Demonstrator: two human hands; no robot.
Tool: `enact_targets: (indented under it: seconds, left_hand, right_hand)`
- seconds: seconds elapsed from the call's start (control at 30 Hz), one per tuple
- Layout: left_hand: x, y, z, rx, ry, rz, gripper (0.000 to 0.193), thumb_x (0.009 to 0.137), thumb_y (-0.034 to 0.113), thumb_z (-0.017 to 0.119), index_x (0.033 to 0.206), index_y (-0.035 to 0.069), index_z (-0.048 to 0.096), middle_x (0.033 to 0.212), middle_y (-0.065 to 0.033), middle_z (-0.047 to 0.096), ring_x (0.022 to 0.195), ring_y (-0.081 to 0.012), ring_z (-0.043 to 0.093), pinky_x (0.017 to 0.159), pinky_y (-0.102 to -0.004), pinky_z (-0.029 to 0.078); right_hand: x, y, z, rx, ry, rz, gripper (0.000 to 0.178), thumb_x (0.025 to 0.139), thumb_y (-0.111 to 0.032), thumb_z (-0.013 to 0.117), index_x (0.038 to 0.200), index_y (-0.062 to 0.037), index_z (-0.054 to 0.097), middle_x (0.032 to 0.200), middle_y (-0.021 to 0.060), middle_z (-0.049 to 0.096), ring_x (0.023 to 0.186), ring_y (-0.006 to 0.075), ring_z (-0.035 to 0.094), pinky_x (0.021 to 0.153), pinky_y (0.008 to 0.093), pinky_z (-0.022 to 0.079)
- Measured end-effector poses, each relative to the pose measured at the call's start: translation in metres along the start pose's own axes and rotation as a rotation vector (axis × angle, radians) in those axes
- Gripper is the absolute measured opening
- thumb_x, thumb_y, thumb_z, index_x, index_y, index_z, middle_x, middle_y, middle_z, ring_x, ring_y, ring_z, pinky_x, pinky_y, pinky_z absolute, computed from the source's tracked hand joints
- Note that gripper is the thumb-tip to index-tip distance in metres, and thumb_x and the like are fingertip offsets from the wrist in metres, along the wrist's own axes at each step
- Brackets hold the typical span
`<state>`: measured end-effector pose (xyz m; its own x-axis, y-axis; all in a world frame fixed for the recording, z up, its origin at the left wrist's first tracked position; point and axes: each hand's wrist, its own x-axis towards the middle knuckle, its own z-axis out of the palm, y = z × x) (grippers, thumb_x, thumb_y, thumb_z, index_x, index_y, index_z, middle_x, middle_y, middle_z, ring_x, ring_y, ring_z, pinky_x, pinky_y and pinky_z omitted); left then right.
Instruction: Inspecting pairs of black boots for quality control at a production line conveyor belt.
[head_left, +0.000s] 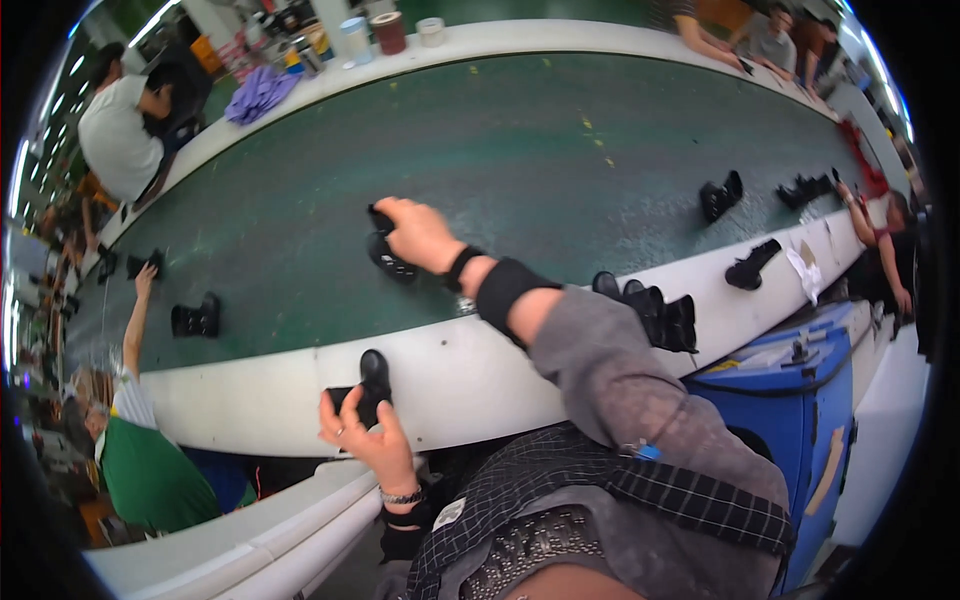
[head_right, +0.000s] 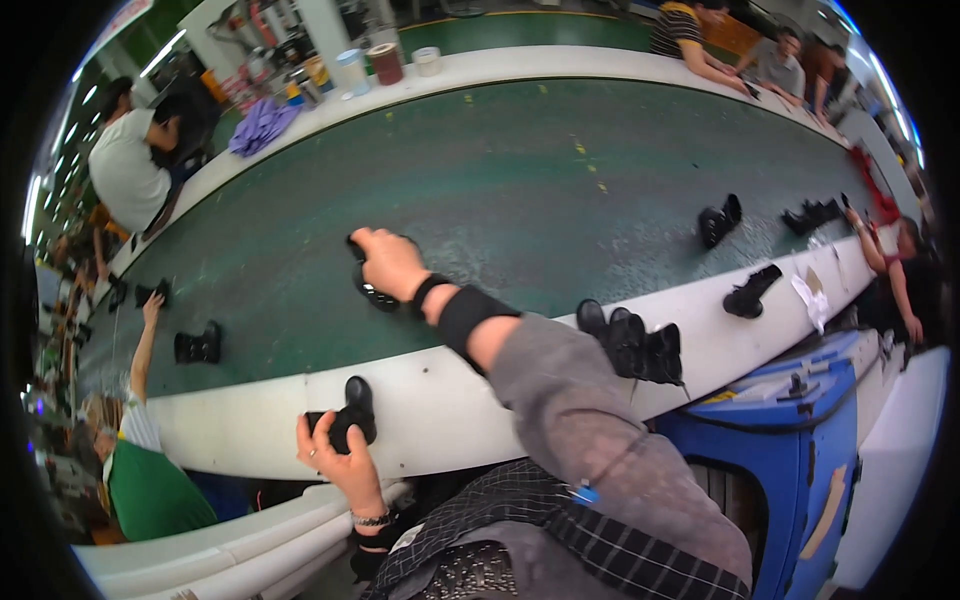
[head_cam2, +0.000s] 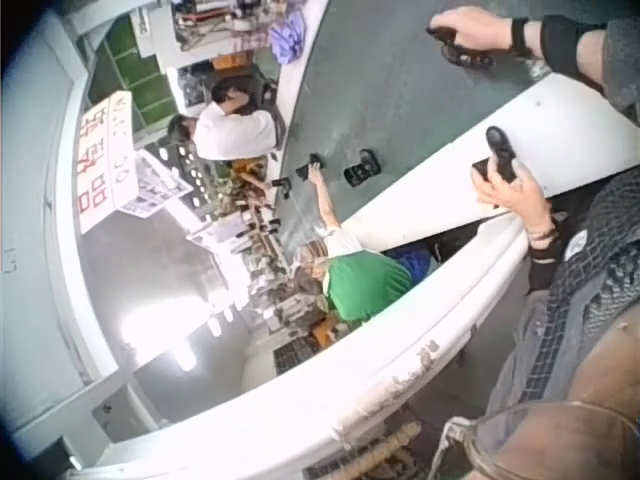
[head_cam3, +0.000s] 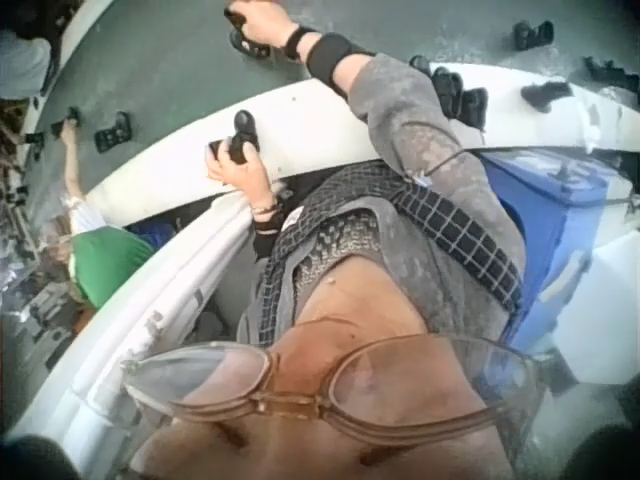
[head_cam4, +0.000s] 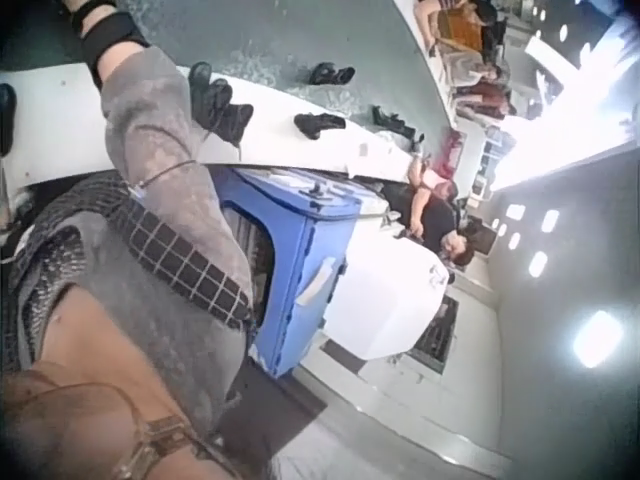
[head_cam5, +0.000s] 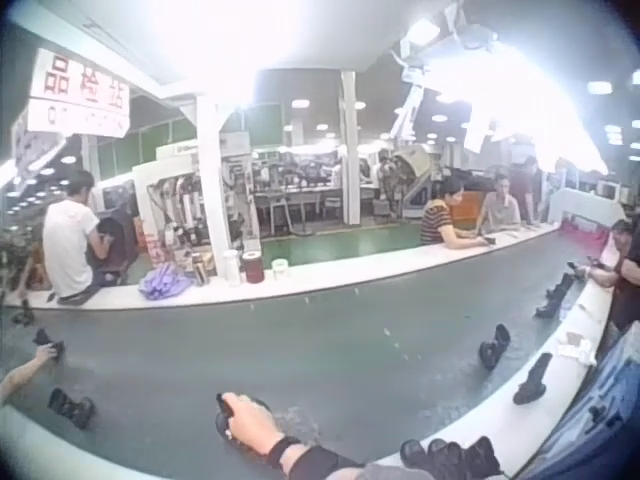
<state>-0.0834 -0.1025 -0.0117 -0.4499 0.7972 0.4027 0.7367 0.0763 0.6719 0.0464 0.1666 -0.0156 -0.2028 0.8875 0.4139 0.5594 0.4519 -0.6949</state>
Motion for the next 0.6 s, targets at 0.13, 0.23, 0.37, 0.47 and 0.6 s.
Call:
enact_targets:
  seconds: [0.13,0.23,0.37,0.47,0.6]
  left_hand:
    - [-0.016,-0.009,0.010,0.215,-0.022,-0.143,0.057,0.073,0.012,0.062,0.124,-0.005,0.042,0.141,-0.0290,0.020,0.128,-0.0424,0.020,0.104,-0.0515,0.019]
    - [-0.022,-0.016,0.014,0.408,-0.030,-0.073,0.062,0.074,0.014,0.061,0.127,-0.008,0.037,0.135,-0.0297,0.030,0.128,-0.0432,0.022,0.104,-0.0538,0.018]
    - [-0.016,-0.022,0.019,0.436,-0.044,0.080,0.058,0.074,0.012,0.060,0.126,-0.006,0.041,0.126,-0.0259,0.042,0.124,-0.0428,0.027,0.102,-0.0516,0.024]
    - [-0.009,-0.021,0.021,0.525,-0.085,0.001,0.053,0.072,0.012,0.061,0.122,-0.003,0.048,0.123,-0.0248,0.043,0.118,-0.0412,0.032,0.098,-0.0520,0.028]
    - [-0.001,-0.017,0.023,0.564,-0.091,0.011,0.033,0.069,0.001,0.057,0.102,0.001,0.062,0.104,-0.0153,0.056,0.100,-0.0346,0.041,0.087,-0.0450,0.035]
  right_hand:
    - [-0.002,0.032,0.046,-0.204,-0.209,0.140,0.046,0.075,-0.006,0.057,0.120,-0.0150,0.051,0.106,0.0162,0.057,0.088,0.0359,0.060,0.080,0.0434,0.048]
    - [-0.019,0.031,0.050,-0.149,0.020,0.061,0.049,0.079,-0.010,0.057,0.127,-0.0097,0.043,0.113,0.0237,0.047,0.102,0.0399,0.053,0.084,0.0435,0.048]
    - [-0.079,0.008,0.018,-0.097,0.074,-0.027,0.066,0.075,-0.008,0.058,0.135,-0.0030,0.033,0.130,0.0271,0.036,0.112,0.0431,0.043,0.092,0.0438,0.043]
    - [-0.162,0.013,-0.027,0.160,-0.262,0.111,0.047,0.079,-0.014,0.058,0.123,-0.0044,0.047,0.114,0.0213,0.055,0.105,0.0382,0.051,0.086,0.0455,0.044]
    - [-0.286,0.040,-0.091,0.182,-0.292,0.498,0.024,0.082,-0.019,0.059,0.100,-0.0028,0.060,0.084,0.0171,0.065,0.079,0.0302,0.065,0.069,0.0378,0.051]
